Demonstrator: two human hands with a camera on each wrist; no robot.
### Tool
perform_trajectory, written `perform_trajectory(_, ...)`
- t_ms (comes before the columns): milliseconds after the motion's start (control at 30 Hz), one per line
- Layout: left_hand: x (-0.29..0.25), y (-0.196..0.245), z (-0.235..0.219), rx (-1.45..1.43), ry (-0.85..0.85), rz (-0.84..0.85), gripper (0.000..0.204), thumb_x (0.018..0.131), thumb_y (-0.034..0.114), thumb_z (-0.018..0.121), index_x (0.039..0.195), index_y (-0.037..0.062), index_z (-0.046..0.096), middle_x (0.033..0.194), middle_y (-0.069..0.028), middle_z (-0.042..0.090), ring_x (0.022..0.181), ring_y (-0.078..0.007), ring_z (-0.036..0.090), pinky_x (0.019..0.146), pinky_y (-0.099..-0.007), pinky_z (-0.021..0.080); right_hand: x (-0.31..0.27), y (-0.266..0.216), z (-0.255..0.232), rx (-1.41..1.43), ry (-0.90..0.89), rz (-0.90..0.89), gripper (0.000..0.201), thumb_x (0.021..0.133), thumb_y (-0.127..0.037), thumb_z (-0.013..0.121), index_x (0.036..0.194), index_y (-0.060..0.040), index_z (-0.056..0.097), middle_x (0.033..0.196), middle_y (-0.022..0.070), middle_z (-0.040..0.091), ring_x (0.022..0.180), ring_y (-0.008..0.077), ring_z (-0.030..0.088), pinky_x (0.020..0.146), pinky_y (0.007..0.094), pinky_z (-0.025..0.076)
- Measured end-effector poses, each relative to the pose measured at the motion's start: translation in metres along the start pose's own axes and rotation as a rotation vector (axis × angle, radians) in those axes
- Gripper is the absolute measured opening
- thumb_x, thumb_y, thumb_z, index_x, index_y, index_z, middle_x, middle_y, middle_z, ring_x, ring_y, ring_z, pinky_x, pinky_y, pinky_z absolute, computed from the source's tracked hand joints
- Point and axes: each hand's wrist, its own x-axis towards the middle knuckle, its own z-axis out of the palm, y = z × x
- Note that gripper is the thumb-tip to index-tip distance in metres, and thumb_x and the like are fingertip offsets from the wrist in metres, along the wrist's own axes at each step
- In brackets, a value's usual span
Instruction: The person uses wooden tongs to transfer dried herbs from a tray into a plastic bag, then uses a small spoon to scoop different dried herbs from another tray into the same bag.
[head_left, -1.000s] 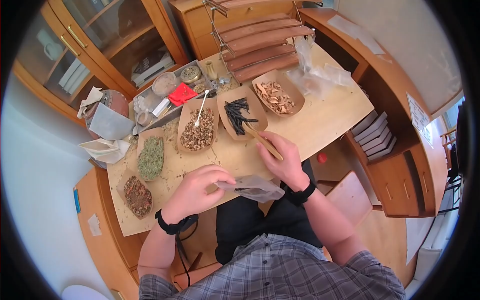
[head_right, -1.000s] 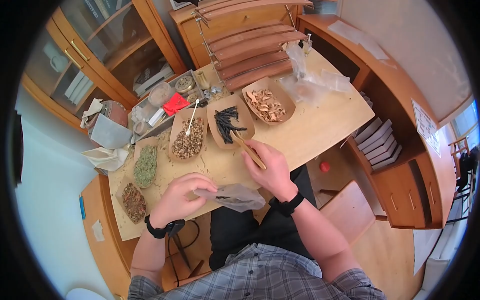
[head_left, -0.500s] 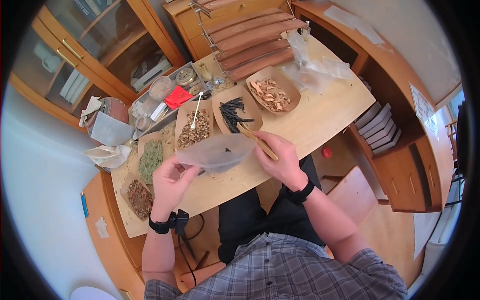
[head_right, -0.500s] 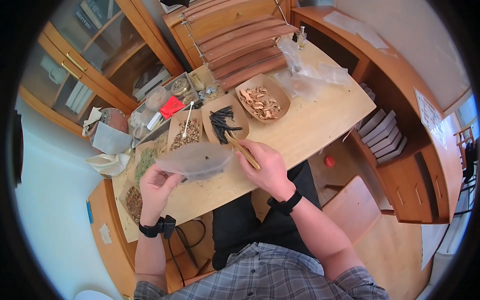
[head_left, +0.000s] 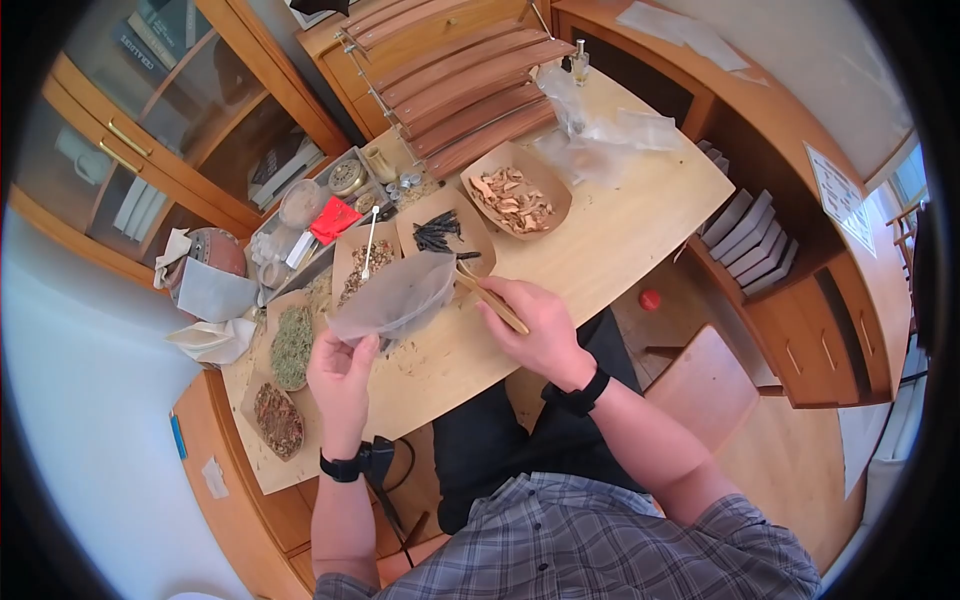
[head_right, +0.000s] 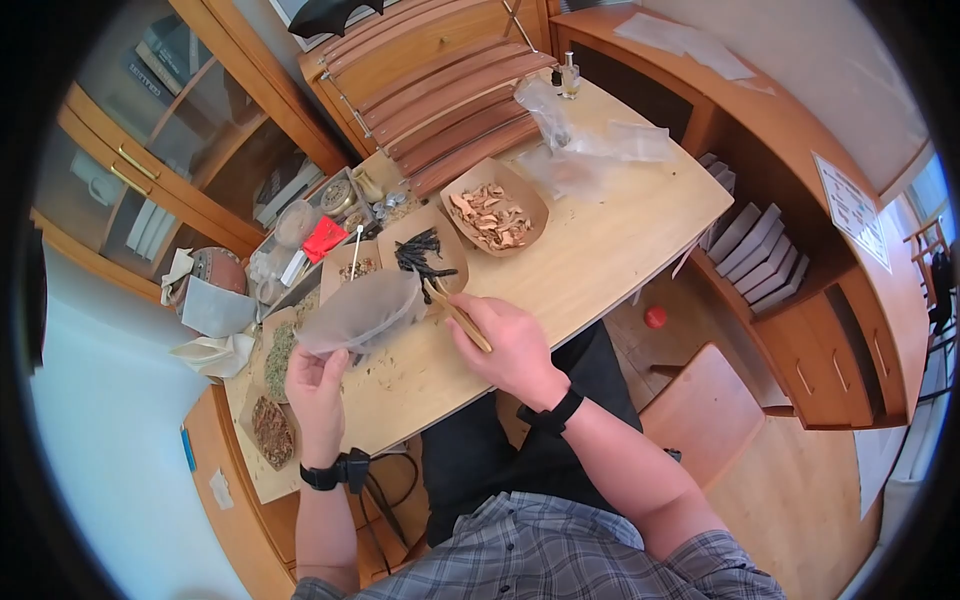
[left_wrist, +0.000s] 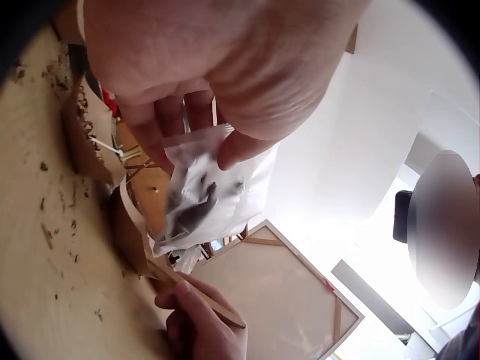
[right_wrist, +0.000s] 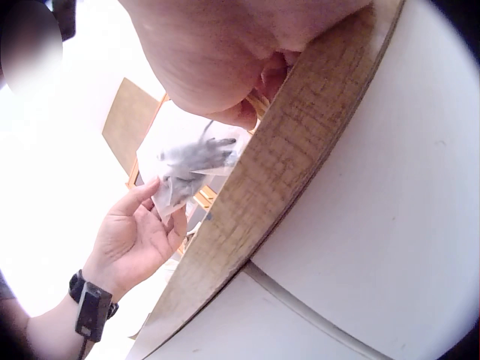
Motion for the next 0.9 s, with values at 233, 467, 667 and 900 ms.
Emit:
perform_trajectory(233, -0.052, -0.020, 0.008, -0.073, 0.216, -0.119, 0.024, 0.105, 0.002, 0.077, 0.127, 0.0017, 0.069, 0.114, -0.0047, 0.077, 0.105, -0.0125, 0.072, 0.098, -0.0320, 0.056, 0.001, -0.003, -0.001, 0.007, -0.006, -0.005, 0.030, 0.098, -0.013, 0.081, 0.126, -0.0046, 0.074, 0.101, 0.0174, 0.079, 0.091, 0.0372, 0.078, 0.079, 0.0446, 0.063)
perform_trajectory(467, -0.080, -0.031, 0.005, -0.066, 0.246, -0.140, 0.026, 0.104, 0.000, 0.077, 0.129, 0.0010, 0.069, 0.123, -0.0076, 0.077, 0.114, -0.0146, 0.072, 0.105, -0.0342, 0.057, 0.002, -0.006, -0.001, 0.029, -0.026, 0.008, 0.029, 0.098, -0.013, 0.081, 0.125, -0.0032, 0.074, 0.105, 0.0186, 0.080, 0.094, 0.0382, 0.078, 0.082, 0.0444, 0.064)
perform_trajectory(667, -0.089, -0.033, 0.007, -0.096, 0.193, -0.135, 0.032, 0.105, 0.000, 0.077, 0.136, -0.0011, 0.067, 0.131, -0.0102, 0.075, 0.120, -0.0167, 0.072, 0.107, -0.0347, 0.057, 0.001, -0.004, 0.002, 0.027, -0.050, -0.007, 0.032, 0.098, -0.010, 0.080, 0.129, -0.0044, 0.075, 0.102, 0.0187, 0.079, 0.091, 0.0387, 0.078, 0.080, 0.0449, 0.062)
perform_trajectory(900, -0.088, -0.038, 0.008, -0.076, 0.144, -0.143, 0.038, 0.104, 0.003, 0.080, 0.140, -0.0016, 0.066, 0.133, -0.0093, 0.075, 0.122, -0.0167, 0.071, 0.108, -0.0344, 0.055, 0.000, -0.006, 0.001, 0.025, -0.097, -0.057, 0.031, 0.102, -0.004, 0.075, 0.133, -0.0048, 0.075, 0.102, 0.0171, 0.076, 0.090, 0.0359, 0.076, 0.080, 0.0415, 0.060)
